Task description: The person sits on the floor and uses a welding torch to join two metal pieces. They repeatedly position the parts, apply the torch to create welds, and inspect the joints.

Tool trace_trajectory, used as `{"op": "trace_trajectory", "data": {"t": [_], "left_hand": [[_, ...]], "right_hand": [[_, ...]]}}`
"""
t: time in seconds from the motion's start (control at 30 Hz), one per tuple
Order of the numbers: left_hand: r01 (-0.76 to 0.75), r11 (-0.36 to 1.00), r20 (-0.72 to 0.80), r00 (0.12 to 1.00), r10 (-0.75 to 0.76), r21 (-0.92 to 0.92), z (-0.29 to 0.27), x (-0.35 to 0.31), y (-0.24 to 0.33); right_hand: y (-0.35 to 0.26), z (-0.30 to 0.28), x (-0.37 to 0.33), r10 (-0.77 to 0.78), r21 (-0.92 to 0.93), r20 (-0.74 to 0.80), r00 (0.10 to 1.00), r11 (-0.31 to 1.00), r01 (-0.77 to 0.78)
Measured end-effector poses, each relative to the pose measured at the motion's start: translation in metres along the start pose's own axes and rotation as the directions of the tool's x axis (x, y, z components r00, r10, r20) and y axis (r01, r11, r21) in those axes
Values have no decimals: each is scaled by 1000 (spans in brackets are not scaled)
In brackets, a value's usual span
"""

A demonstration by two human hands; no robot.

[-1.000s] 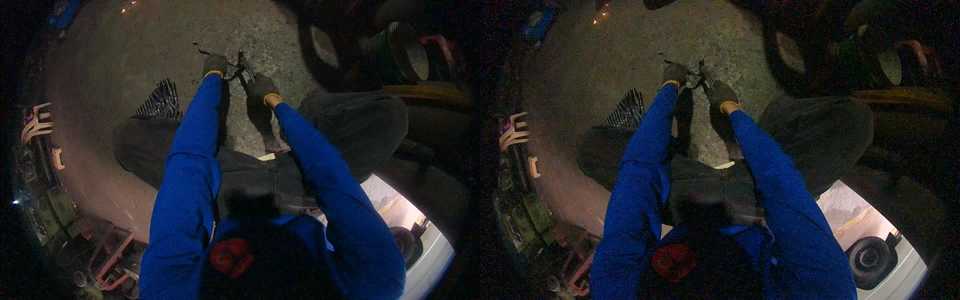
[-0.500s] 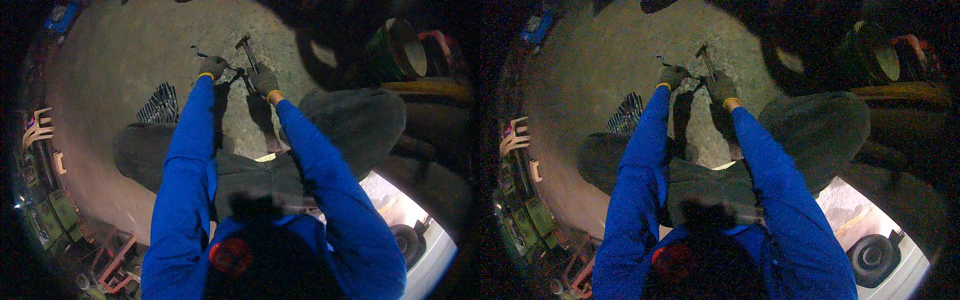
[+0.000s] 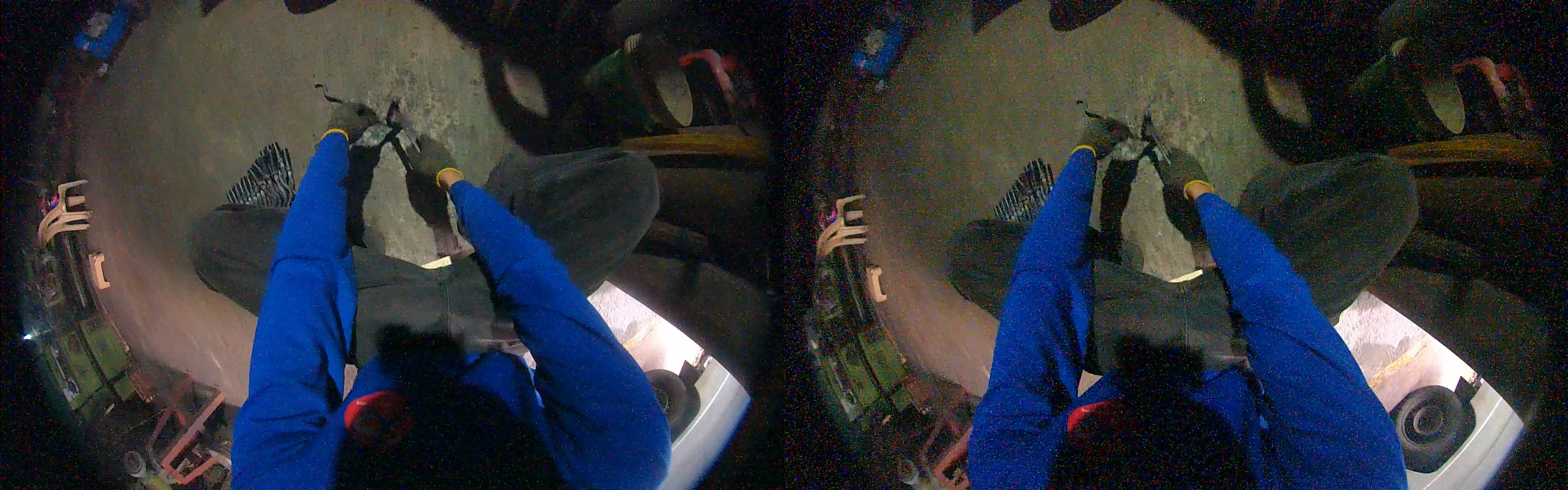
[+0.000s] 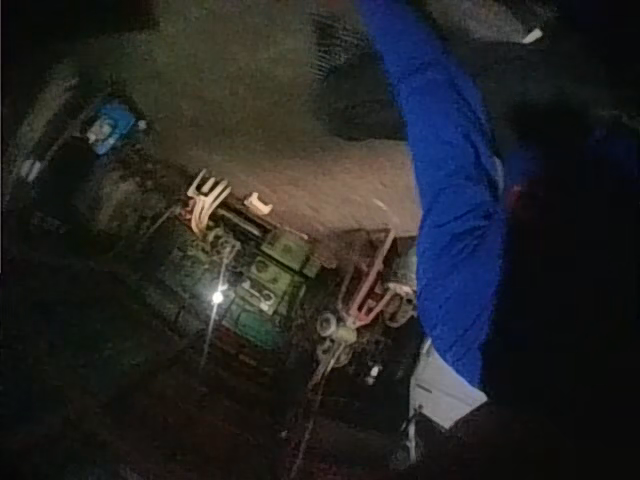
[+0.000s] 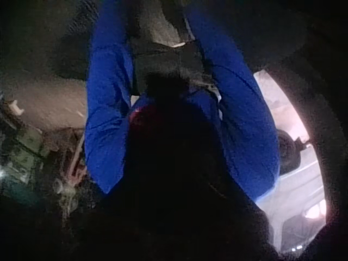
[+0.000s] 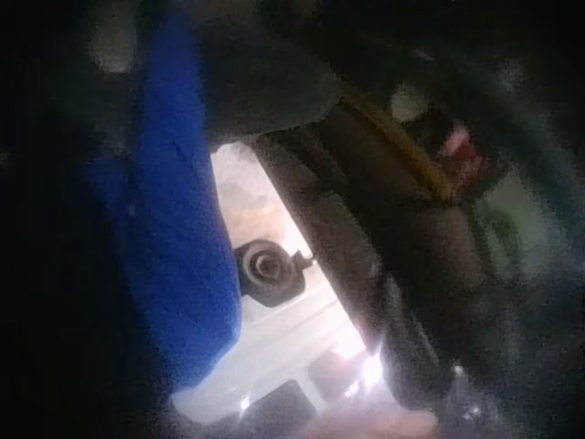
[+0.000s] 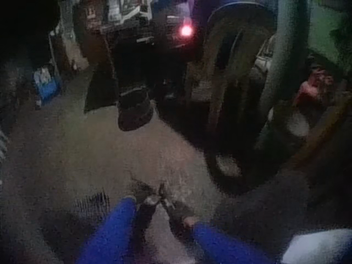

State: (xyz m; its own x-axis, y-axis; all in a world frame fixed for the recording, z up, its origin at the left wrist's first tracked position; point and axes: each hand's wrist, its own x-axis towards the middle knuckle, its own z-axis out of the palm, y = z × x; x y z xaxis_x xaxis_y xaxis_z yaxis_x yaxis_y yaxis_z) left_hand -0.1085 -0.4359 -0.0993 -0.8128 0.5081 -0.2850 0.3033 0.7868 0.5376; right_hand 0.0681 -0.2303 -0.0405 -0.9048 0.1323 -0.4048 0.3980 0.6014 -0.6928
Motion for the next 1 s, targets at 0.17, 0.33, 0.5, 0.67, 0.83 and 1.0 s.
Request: {"op": "trace_trajectory", "data": {"t": [0.17, 0.33, 0.5, 0.67, 0.83, 1.0], "left_hand": [[132, 983, -4, 991, -134, -124, 3, 0, 31], [84, 988, 19, 996, -82, -133, 4, 11, 49], [171, 977, -59, 982, -180, -127, 18, 7, 5], [172, 974, -60, 981, -182, -145, 15, 2, 43], [154, 976, -62, 984, -165, -154, 7, -9, 39], [100, 994, -32, 994, -101, -52, 9, -2, 35]], "right_hand": [[3, -7, -2, 45, -3, -138, 989, 999, -46], [29, 18, 18, -88, -78, -239, 967, 994, 71], [-1, 14, 5, 37, -64, -72, 997, 997, -41], [22, 18, 16, -148, -46, -270, 952, 989, 140], [15, 12, 11, 67, -41, -11, 998, 997, -68], [2, 7, 1, 93, 165, -225, 970, 985, -56]]}}
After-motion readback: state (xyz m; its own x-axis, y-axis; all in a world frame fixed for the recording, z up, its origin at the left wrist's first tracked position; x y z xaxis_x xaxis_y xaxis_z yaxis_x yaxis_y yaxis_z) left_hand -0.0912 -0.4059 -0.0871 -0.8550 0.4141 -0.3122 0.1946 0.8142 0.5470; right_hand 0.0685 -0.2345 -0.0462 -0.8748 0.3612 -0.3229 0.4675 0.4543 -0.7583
